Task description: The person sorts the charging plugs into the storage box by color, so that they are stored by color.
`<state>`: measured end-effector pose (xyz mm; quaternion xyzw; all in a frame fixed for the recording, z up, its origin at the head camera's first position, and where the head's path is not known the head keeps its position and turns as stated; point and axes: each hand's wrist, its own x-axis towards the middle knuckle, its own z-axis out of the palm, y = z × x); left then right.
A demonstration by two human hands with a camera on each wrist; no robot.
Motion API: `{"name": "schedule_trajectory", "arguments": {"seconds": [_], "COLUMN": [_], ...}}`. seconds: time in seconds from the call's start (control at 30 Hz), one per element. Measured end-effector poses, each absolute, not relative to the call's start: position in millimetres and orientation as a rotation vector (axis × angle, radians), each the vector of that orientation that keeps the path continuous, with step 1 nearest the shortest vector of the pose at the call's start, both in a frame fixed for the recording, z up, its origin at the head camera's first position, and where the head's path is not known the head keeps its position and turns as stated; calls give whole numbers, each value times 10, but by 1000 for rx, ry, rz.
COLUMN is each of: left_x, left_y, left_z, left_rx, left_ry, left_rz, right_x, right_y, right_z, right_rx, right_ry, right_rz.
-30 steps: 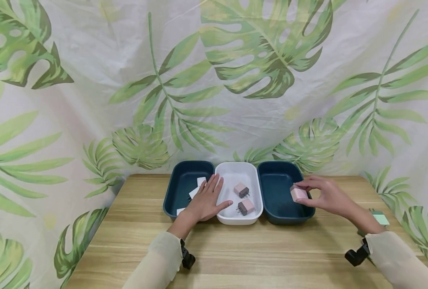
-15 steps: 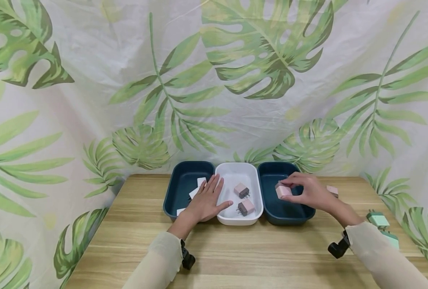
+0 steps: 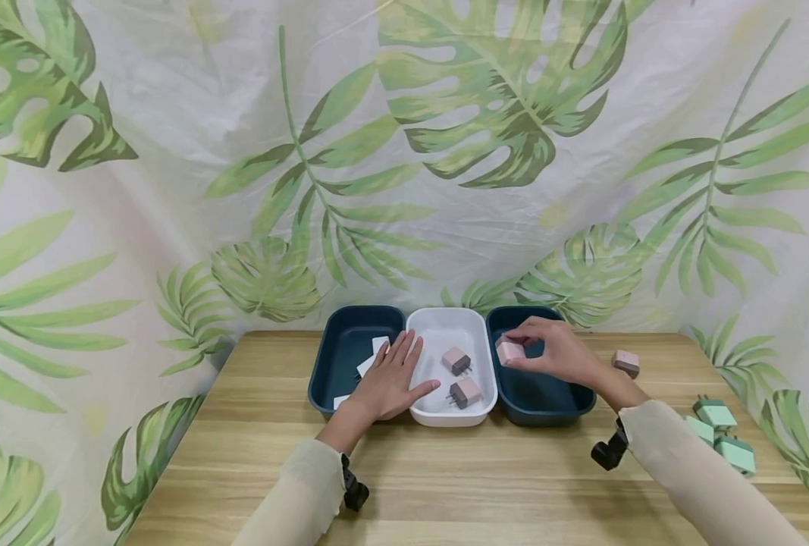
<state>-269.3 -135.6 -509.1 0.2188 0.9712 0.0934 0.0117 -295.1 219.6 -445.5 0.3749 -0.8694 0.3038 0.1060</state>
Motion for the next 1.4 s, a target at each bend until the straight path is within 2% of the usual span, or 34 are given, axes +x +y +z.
{"name": "schedule_trajectory", "arguments": {"seconds": [0.73,1.4], "left_x": [-2679,-2702], "left_y": [-1353,-1360], "left_z": [-5041,-5116], "left_rx": [673,656], "left_ry": [3046,3001], "left_rz": [272,300], "right_x": [-3347,-3634], "right_y": [1682,1531], "right_z": [-4434,-4630], "right_rx": [1105,1016], "right_ry": [-2622,-2723], "right_rz": [928,941]}}
